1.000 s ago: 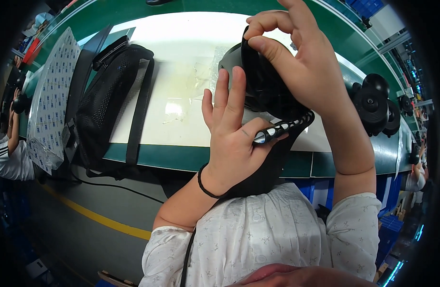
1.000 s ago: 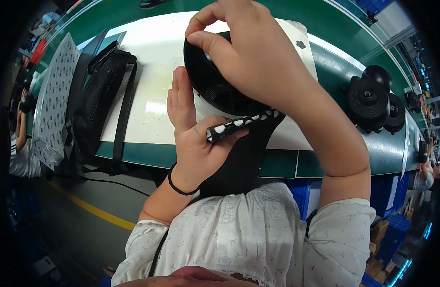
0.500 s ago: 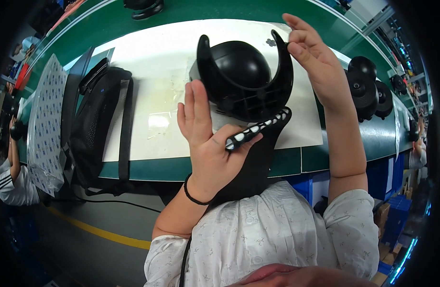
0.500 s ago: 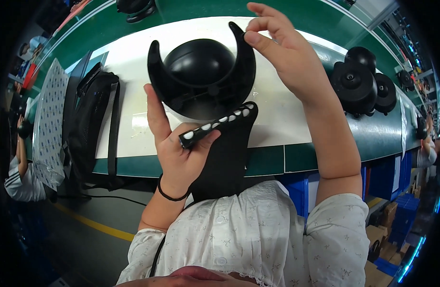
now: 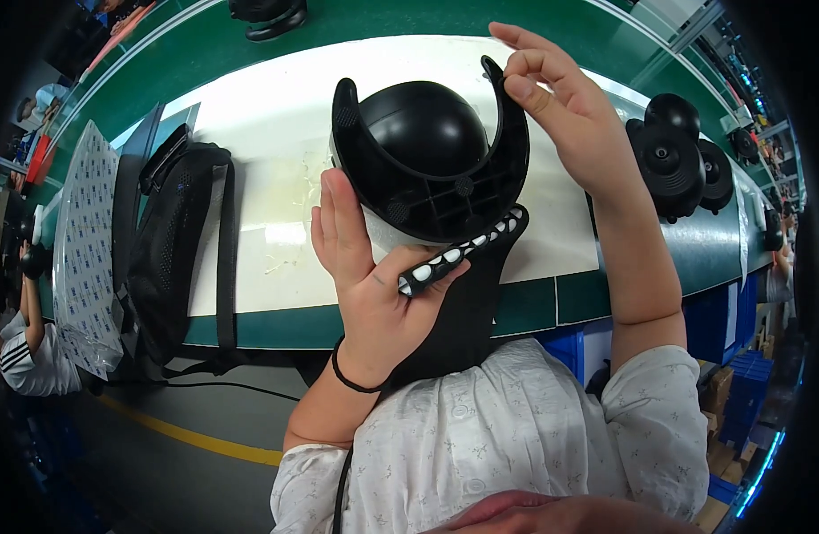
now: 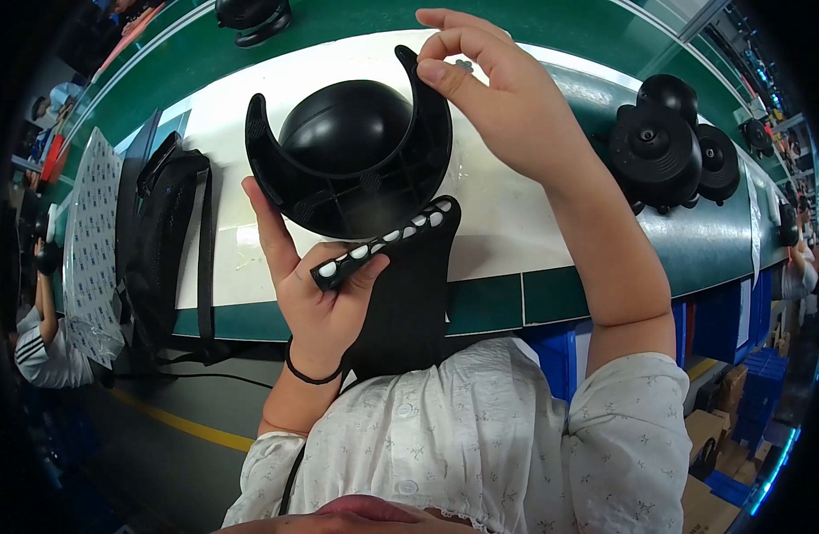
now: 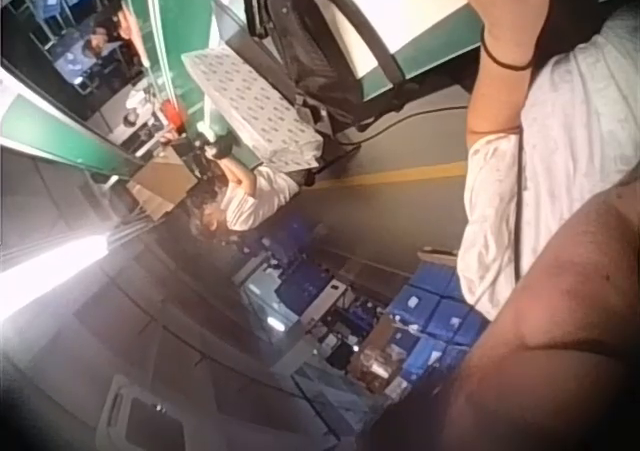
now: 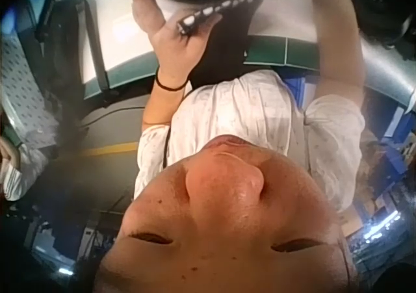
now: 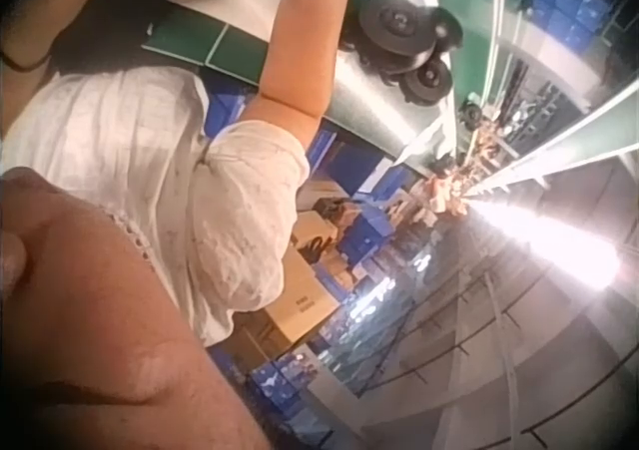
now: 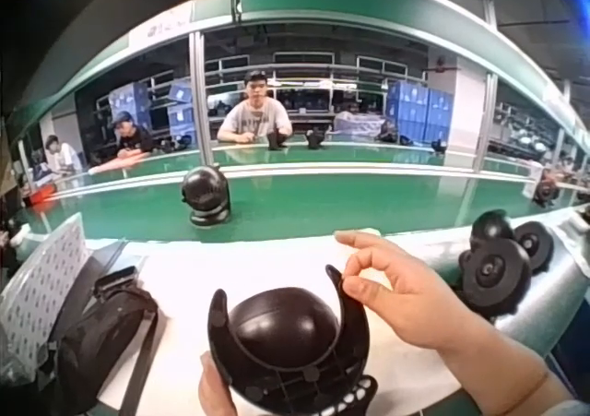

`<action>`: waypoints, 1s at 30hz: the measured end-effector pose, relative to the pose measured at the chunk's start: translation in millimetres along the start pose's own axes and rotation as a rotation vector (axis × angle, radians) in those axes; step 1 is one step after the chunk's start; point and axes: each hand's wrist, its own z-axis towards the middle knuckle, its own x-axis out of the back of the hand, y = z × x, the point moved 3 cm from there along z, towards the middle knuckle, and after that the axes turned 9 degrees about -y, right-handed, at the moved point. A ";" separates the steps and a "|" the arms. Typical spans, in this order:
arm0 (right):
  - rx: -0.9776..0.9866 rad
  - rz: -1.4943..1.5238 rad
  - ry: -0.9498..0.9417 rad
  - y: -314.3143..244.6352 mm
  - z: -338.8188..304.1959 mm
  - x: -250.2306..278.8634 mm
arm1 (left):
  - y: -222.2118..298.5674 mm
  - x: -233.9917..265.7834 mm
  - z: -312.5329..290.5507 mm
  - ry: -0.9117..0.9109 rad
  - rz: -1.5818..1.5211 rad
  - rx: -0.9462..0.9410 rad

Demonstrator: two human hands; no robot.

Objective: Assembling components of a lighting fixture or light bulb housing by manually inserting parts and placing them in a foam cradle.

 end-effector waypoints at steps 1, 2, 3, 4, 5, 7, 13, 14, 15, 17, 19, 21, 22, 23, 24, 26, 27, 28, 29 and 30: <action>0.057 -0.136 0.016 -2.1 -1.6 0.7 | 0.5 -0.2 0.1 0.006 0.014 -0.018; 0.055 -0.137 0.017 -4.0 -2.5 1.3 | 0.3 -0.5 0.0 0.004 0.013 -0.018; 0.069 -0.224 0.018 -8.4 -3.3 2.1 | 0.1 -0.9 -0.3 0.002 0.011 -0.016; 0.084 -0.311 0.019 -12.0 -4.5 2.4 | 0.1 -1.1 -0.3 0.001 0.010 -0.014; 0.083 -0.312 0.020 -13.5 -6.5 2.4 | 1.5 -0.7 0.0 0.000 0.009 -0.015; 0.281 -0.813 0.082 -23.8 -11.9 0.6 | 4.8 0.0 1.4 -0.029 0.049 -0.007; 0.007 0.010 0.275 0.9 -5.5 6.0 | 2.9 -0.6 2.1 -0.018 0.019 -0.028; 0.016 0.011 0.274 -2.6 -2.3 6.9 | 1.7 -0.8 1.5 -0.012 0.025 -0.032; -0.203 0.334 0.060 0.1 3.4 1.5 | 0.4 -0.6 0.9 0.015 0.001 -0.045; -0.351 0.662 -0.200 -1.7 12.5 -4.1 | -1.4 5.6 0.9 0.057 -0.009 -0.061; -0.342 0.658 -0.160 7.6 19.8 9.3 | -0.8 15.6 -3.6 0.040 0.061 -0.064; -0.305 0.607 0.030 27.6 37.1 31.0 | -4.5 27.3 -11.2 0.082 0.049 -0.026; -0.275 0.655 0.042 35.9 44.2 54.0 | -6.7 32.0 -13.2 0.074 0.047 -0.005; -0.239 0.560 0.215 41.0 55.7 63.3 | -9.9 38.6 -16.5 0.085 0.062 -0.003; -0.239 0.405 0.264 59.4 66.0 82.5 | -12.8 43.4 -17.9 0.090 0.027 0.017; -0.372 -0.381 0.391 78.1 92.9 79.3 | -18.5 53.0 -22.5 0.110 0.020 0.046; -0.176 -0.781 0.428 98.4 104.2 71.2 | -20.4 55.4 -23.4 0.109 -0.006 0.064; 0.027 -1.182 0.458 116.7 107.9 60.7 | -22.6 55.9 -23.1 0.102 -0.041 0.079; -0.199 -1.419 0.197 126.1 115.2 46.5 | -23.8 57.8 -23.7 0.101 -0.046 0.076; -0.203 -1.428 0.103 163.3 110.3 52.2 | -23.6 57.7 -23.7 0.106 -0.045 0.069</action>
